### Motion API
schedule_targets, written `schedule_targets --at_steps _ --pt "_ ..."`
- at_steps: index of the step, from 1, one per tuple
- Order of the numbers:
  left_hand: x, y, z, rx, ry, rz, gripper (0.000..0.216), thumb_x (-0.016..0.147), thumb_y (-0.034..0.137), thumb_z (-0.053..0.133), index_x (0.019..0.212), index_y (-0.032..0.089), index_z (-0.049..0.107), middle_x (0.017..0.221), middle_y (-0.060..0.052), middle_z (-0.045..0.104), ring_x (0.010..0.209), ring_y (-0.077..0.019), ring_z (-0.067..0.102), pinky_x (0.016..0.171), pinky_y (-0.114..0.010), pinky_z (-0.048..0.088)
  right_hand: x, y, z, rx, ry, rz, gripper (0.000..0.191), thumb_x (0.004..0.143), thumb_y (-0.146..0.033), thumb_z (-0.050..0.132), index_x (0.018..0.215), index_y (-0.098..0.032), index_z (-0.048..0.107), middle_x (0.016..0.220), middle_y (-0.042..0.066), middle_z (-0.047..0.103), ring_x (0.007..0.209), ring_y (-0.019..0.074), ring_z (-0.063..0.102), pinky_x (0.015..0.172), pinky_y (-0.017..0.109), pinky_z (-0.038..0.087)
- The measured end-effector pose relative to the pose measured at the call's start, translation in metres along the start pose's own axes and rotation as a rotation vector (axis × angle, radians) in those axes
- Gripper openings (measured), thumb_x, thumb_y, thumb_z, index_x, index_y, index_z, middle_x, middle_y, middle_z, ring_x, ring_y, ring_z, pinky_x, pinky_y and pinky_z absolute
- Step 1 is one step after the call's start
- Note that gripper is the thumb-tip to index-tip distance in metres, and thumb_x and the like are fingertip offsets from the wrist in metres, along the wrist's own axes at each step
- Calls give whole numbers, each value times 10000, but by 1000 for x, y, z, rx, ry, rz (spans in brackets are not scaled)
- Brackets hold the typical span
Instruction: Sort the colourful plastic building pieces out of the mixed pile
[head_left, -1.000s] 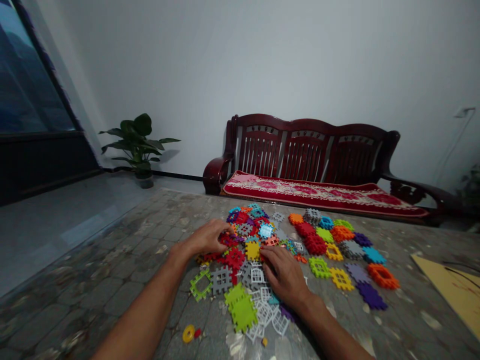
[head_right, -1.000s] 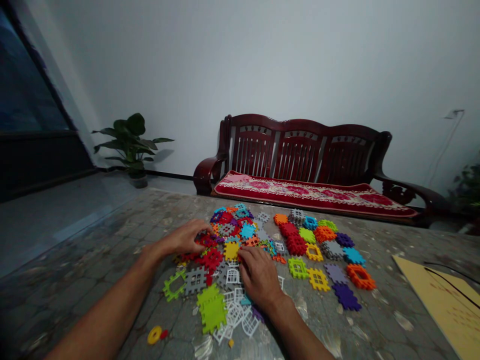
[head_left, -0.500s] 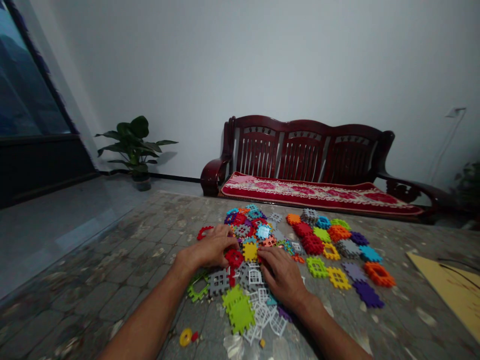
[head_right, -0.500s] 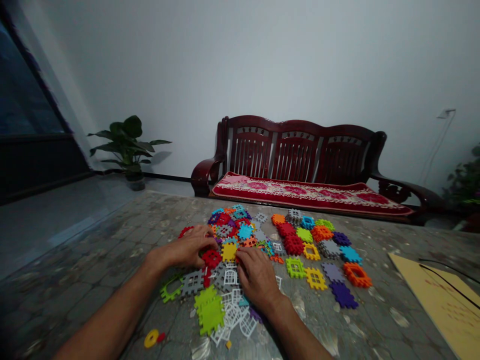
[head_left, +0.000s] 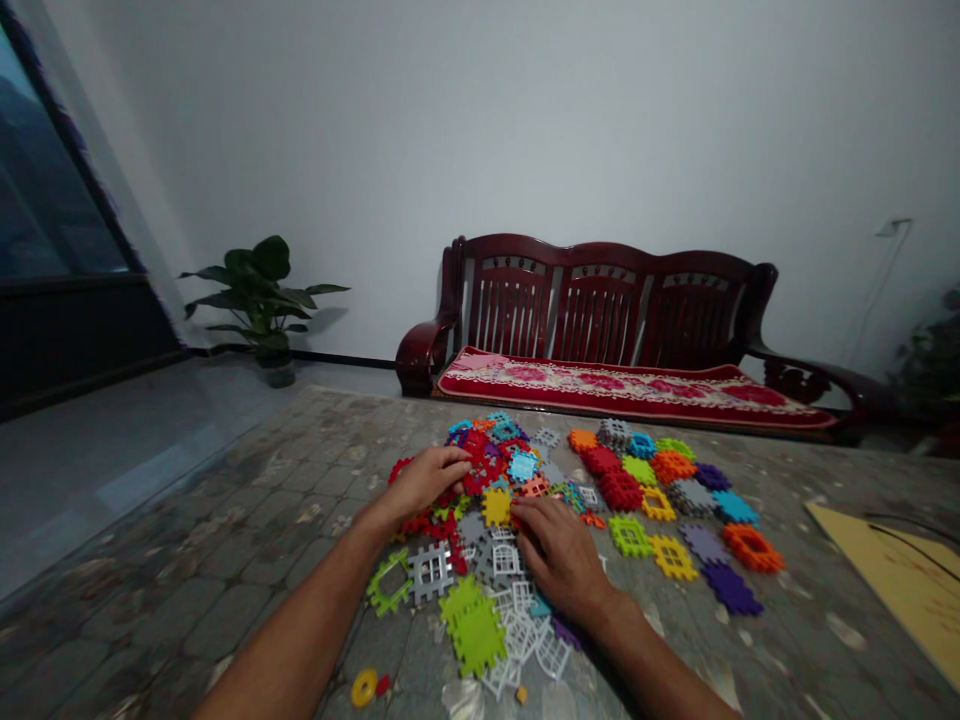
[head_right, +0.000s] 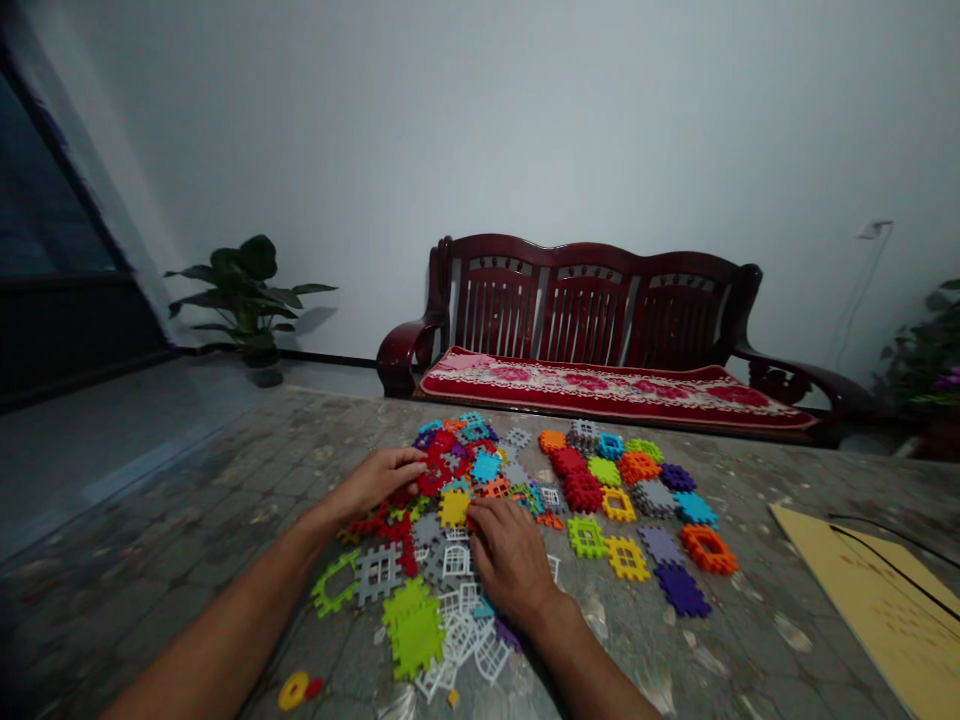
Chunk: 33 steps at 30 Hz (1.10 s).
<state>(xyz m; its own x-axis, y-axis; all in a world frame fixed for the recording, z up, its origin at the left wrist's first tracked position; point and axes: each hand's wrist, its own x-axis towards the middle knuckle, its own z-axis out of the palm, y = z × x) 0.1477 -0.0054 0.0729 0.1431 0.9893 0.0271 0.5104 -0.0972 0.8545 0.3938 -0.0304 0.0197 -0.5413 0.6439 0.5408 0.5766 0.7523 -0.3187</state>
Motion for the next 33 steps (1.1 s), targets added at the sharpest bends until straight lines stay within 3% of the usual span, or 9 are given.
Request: schedule_targets --at_steps 4,11,17,21,27,30,33 --pt "3 0 17 -274 22 -152 282 757 387 625 896 142 636 583 42 619 497 -90 521 518 -208 386 0 0 -2 11 4 3 294 889 -185 539 1172 -237 600 1153 79 659 1058 229 596 961 432 457" --pt "1 8 31 -496 62 -161 421 706 291 715 1071 119 595 592 26 665 512 -95 604 522 -202 441 6 -4 -10 120 85 146 212 926 -244 509 1089 -254 643 1023 47 701 950 210 636 854 366 499" --pt "-2 11 46 -532 6 -170 374 677 300 752 982 130 619 571 35 666 477 -84 588 524 -206 450 9 -1 0 389 216 321 273 917 -335 521 1127 -233 662 1057 57 718 946 215 671 833 346 539" --pt "-2 12 56 -530 -18 -139 298 658 311 760 878 142 651 596 29 675 528 -111 612 567 -238 471 12 1 1 545 246 398 248 902 -339 523 1026 -202 689 955 55 737 869 214 687 764 326 555" --pt "-6 17 53 -597 -86 -84 320 637 255 779 923 127 714 797 -26 732 716 -146 665 724 -272 494 10 9 -7 371 310 250 190 875 -237 521 955 -221 693 904 38 724 840 192 678 770 304 543" --pt "-9 17 48 -720 -162 -115 451 618 205 806 1052 145 700 1024 -78 733 891 -179 687 819 -288 507 8 14 -10 327 348 203 207 876 -209 509 966 -221 694 906 39 725 851 186 683 789 307 545" --pt "-9 16 45 -841 -211 -202 442 658 206 803 1082 157 690 1178 -117 687 971 -175 682 833 -267 528 8 17 -10 321 375 170 201 874 -202 518 958 -229 699 899 37 729 842 182 688 790 313 553"
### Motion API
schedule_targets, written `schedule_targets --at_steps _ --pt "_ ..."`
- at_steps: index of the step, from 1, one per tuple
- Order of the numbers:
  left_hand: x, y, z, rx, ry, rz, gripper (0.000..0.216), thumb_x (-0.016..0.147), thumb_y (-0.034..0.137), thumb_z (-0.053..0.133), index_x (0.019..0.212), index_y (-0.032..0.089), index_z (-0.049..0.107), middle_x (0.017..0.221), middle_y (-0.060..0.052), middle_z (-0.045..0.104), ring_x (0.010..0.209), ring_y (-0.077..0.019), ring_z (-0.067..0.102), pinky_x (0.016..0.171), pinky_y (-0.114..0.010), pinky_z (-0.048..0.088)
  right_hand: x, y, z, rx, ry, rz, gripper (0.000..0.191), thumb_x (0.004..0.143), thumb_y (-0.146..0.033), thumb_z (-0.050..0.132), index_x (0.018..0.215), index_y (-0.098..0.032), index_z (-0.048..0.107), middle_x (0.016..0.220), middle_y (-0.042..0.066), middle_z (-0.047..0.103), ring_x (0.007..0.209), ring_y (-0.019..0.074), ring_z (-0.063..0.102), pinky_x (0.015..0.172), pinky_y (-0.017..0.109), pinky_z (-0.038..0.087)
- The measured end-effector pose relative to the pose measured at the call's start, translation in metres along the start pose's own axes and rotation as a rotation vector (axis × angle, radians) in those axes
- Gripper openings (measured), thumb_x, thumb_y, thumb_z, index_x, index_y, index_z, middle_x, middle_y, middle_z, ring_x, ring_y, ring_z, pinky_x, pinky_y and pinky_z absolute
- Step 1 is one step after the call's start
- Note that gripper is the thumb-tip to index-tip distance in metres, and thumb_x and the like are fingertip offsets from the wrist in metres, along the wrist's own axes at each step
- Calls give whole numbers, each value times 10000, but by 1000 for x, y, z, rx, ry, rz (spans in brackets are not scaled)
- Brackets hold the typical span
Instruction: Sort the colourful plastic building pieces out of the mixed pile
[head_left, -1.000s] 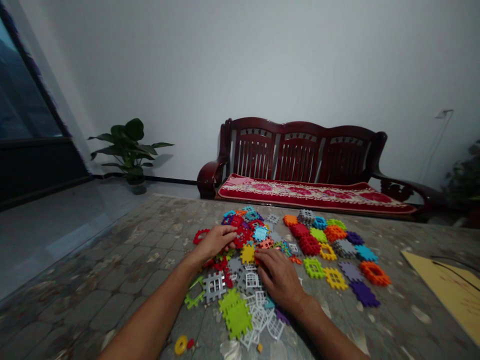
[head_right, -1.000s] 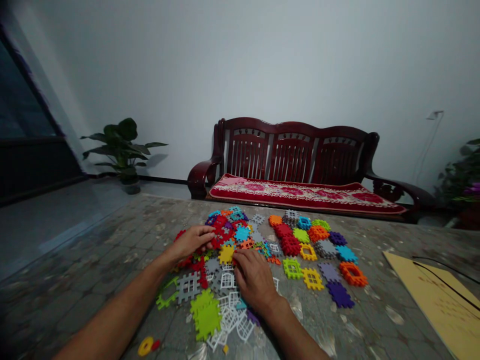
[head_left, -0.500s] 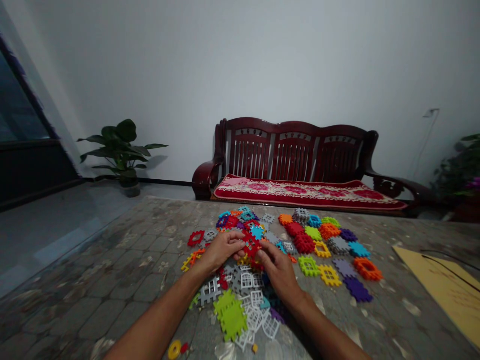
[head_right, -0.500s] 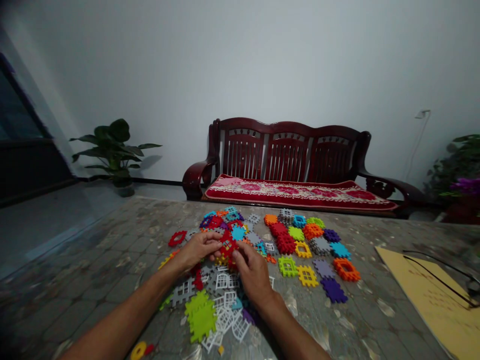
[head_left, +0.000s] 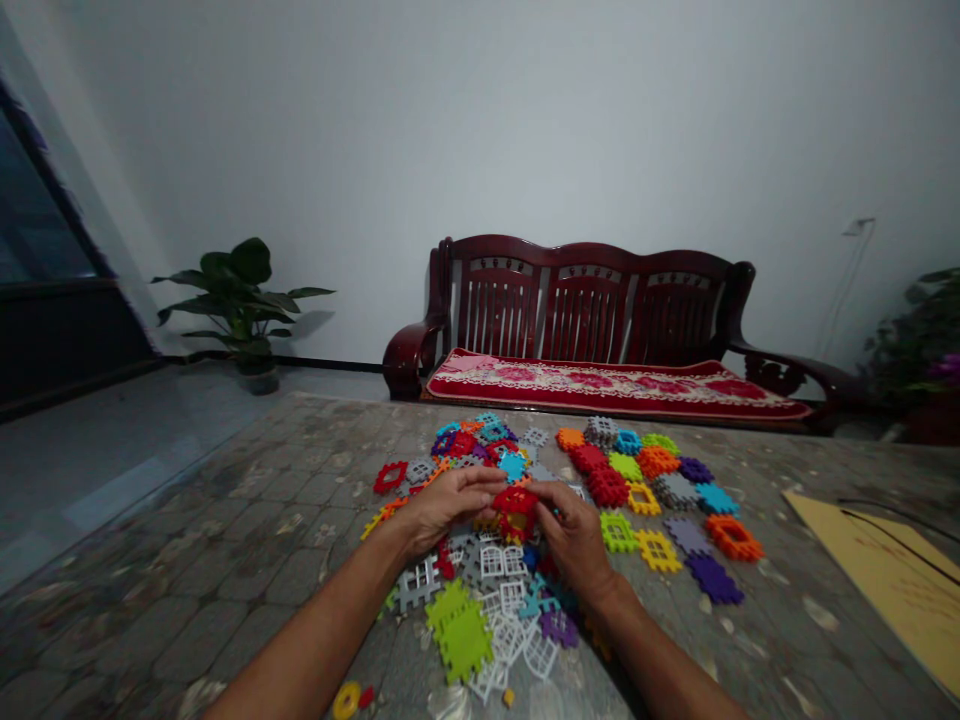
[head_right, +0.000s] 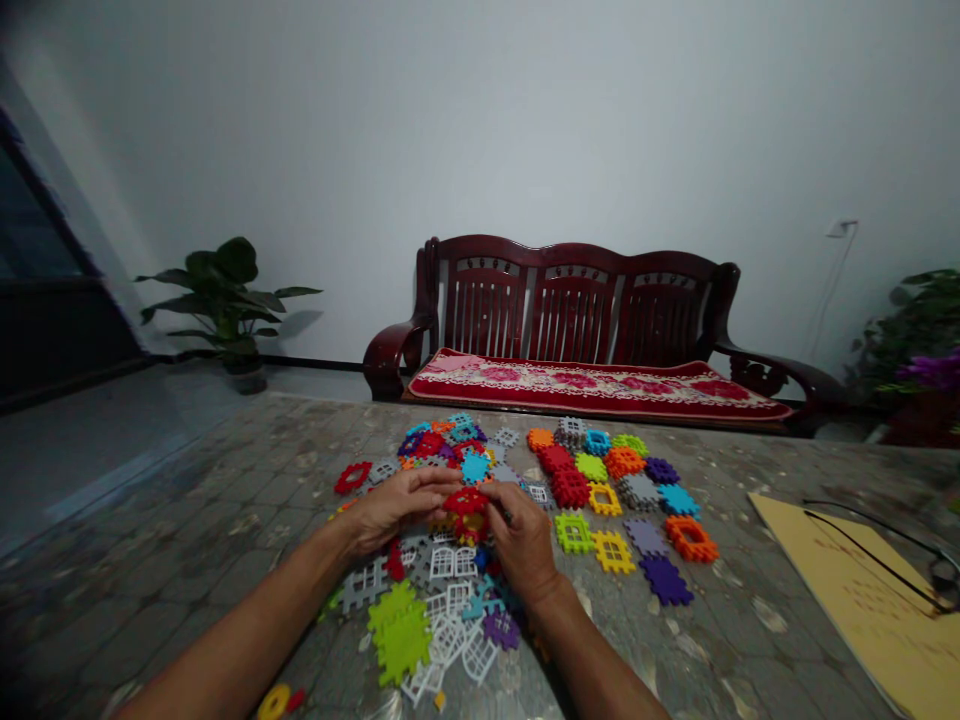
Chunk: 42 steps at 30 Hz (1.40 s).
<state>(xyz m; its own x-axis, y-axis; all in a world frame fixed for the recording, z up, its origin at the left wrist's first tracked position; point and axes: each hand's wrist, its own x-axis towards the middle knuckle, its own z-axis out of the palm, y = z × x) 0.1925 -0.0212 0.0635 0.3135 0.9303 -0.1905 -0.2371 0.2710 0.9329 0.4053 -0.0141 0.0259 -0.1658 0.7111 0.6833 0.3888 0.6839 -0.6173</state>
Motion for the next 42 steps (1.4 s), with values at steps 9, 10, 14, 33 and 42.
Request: schedule_targets --at_steps 9,10,14,33,42 --pt "4 -4 4 -56 87 -48 511 630 201 841 1106 161 661 1056 -85 705 709 -85 680 574 -153 509 -2 3 1 42 16 -105 243 875 -163 522 997 -250 713 945 40 745 891 182 703 836 345 571" --pt "4 -4 4 -65 75 -50 533 618 196 848 1112 163 652 1044 -83 705 707 -86 680 575 -155 505 -3 4 1 45 13 -108 252 875 -155 518 1006 -253 711 954 38 745 903 181 701 842 345 571" --pt "3 -6 4 -69 53 -45 588 590 182 857 1124 160 612 942 -59 696 651 -80 661 571 -172 494 -3 5 3 74 -7 -89 277 864 -126 505 1007 -253 705 983 36 739 940 177 692 868 347 563" --pt "4 -9 18 40 178 111 584 569 186 817 1074 163 524 663 65 609 498 -68 585 535 -207 462 2 -11 -3 -199 -145 -84 564 743 -198 695 1283 -251 542 1188 85 603 1118 262 550 964 442 462" --pt "2 -8 22 107 150 129 587 564 191 808 1078 166 527 658 78 579 487 -65 556 521 -215 449 5 -13 -9 -266 -212 -88 592 756 -190 669 1321 -255 508 1145 78 600 1071 251 547 927 413 455"
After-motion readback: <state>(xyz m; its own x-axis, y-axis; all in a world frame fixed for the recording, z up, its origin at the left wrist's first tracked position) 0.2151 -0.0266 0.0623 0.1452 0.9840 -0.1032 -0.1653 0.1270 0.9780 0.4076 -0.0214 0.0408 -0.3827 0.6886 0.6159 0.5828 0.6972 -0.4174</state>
